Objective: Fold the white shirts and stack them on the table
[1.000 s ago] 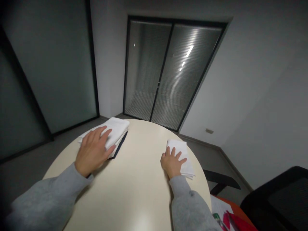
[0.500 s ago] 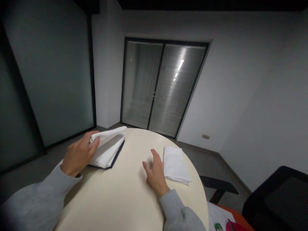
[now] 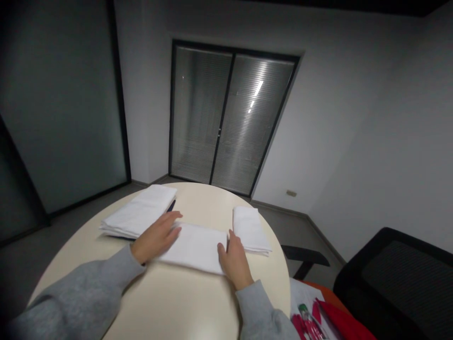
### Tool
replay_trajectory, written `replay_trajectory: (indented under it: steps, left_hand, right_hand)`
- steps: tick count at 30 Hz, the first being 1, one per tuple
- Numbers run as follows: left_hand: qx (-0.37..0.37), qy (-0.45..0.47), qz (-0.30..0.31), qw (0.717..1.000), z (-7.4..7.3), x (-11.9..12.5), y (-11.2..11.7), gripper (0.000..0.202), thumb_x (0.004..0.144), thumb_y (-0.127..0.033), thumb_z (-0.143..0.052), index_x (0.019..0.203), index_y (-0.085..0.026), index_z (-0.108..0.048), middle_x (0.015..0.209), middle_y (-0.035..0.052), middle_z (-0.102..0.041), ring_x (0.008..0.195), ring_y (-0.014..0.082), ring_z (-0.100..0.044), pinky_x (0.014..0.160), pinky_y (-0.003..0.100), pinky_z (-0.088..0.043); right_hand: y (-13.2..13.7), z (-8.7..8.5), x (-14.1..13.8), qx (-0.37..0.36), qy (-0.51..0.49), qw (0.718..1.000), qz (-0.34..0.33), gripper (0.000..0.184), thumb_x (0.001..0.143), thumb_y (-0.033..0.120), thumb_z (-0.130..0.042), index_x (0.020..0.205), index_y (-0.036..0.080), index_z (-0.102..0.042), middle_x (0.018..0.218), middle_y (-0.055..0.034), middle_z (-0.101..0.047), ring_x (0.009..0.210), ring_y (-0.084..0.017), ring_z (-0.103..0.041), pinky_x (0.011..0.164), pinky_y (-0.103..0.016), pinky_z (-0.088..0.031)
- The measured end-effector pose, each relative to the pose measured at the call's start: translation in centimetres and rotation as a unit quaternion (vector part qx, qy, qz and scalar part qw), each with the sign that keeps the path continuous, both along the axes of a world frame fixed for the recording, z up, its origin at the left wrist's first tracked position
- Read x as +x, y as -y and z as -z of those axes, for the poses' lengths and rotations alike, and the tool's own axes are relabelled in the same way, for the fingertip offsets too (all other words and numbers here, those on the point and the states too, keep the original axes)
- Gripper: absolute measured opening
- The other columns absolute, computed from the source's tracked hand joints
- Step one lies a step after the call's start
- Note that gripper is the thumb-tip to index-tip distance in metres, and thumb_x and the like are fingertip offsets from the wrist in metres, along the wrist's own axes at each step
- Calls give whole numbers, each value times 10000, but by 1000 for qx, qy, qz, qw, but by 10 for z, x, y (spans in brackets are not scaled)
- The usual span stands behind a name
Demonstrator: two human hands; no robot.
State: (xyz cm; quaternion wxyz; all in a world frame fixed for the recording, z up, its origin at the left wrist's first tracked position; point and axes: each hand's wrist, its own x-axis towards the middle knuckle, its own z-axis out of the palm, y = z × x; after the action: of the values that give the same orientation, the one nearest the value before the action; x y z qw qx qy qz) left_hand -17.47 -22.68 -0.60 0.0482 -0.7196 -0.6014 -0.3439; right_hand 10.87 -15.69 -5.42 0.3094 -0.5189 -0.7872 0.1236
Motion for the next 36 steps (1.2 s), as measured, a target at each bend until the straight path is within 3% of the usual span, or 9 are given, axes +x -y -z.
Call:
replay_trajectory:
  steps: [6,11,15,21,24,28,31,33,36]
  left_hand:
    - [-14,-214,55,975,3,-3,11,366,1009,-442,-582,1328,-281,-665,1520,59,-595,1462,323,-461,1258,600,-260]
    - [-39,-220,-141,964,-4,-42,-23,425,931,-409,-652,1340,-301,-692,1620,73,-480,1533,484,-254,1193,790,-64]
    - [-183,-197,-202,942,0,-73,-50,629,829,-284,-661,1452,-358,-610,1687,56,-373,1440,599,-316,1006,907,-203]
    - [-220,-212,-158,939,-4,-120,-68,745,787,-220,-641,1507,-386,-545,1725,26,-287,1480,555,-290,1042,869,-240]
    - [-195,-220,-115,949,-10,-132,-64,619,841,-221,-649,1447,-340,-609,1702,62,-342,1511,504,-286,1119,814,-221]
    - [-40,-204,77,975,-3,-104,-25,315,991,-307,-545,1251,-232,-706,1567,105,-532,1513,323,-373,1254,547,-270]
    - [-20,-166,221,961,17,-69,15,556,941,-501,-649,1441,-272,-571,1551,95,-551,1426,295,-496,1209,461,-392]
    - [-18,-163,241,956,30,-53,32,619,932,-474,-668,1497,-278,-508,1525,96,-578,1384,297,-540,1191,472,-417]
    - [-2,-194,204,960,34,-50,35,400,985,-222,-559,1381,-260,-595,1340,82,-706,1231,257,-651,1093,432,-497]
  right_hand:
    - [18,-14,-12,77,161,984,13,427,999,188,-431,1379,188,-626,1486,-169,-542,1306,-331,-540,1102,-488,-447]
    - [38,-26,-24,118,188,974,-55,400,1011,267,-507,1395,271,-620,1613,-93,-446,1510,-345,-337,1212,-558,-308]
    - [50,-29,-33,59,208,971,-101,464,1021,355,-505,1477,290,-561,1621,-65,-461,1516,-384,-337,1228,-632,-250]
    - [54,-31,-34,20,215,970,-113,516,1036,392,-475,1538,278,-499,1624,-69,-463,1521,-396,-335,1228,-655,-250]
    - [53,-31,-34,19,213,969,-120,548,1032,427,-488,1555,266,-478,1638,-85,-440,1528,-401,-325,1229,-657,-250]
    - [50,-28,-30,3,195,972,-132,564,1025,432,-506,1557,248,-477,1638,-93,-437,1537,-406,-308,1234,-653,-246]
    - [45,-29,-21,-17,140,977,-159,510,1021,409,-524,1498,232,-548,1588,-98,-503,1518,-372,-354,1248,-609,-265]
    - [42,-29,-13,-24,72,981,-178,436,1034,396,-504,1420,223,-605,1507,-105,-578,1461,-314,-442,1243,-540,-316]
    - [42,-27,-4,-27,-31,981,-189,360,1053,394,-467,1332,230,-625,1395,-109,-623,1342,-249,-543,1197,-465,-397]
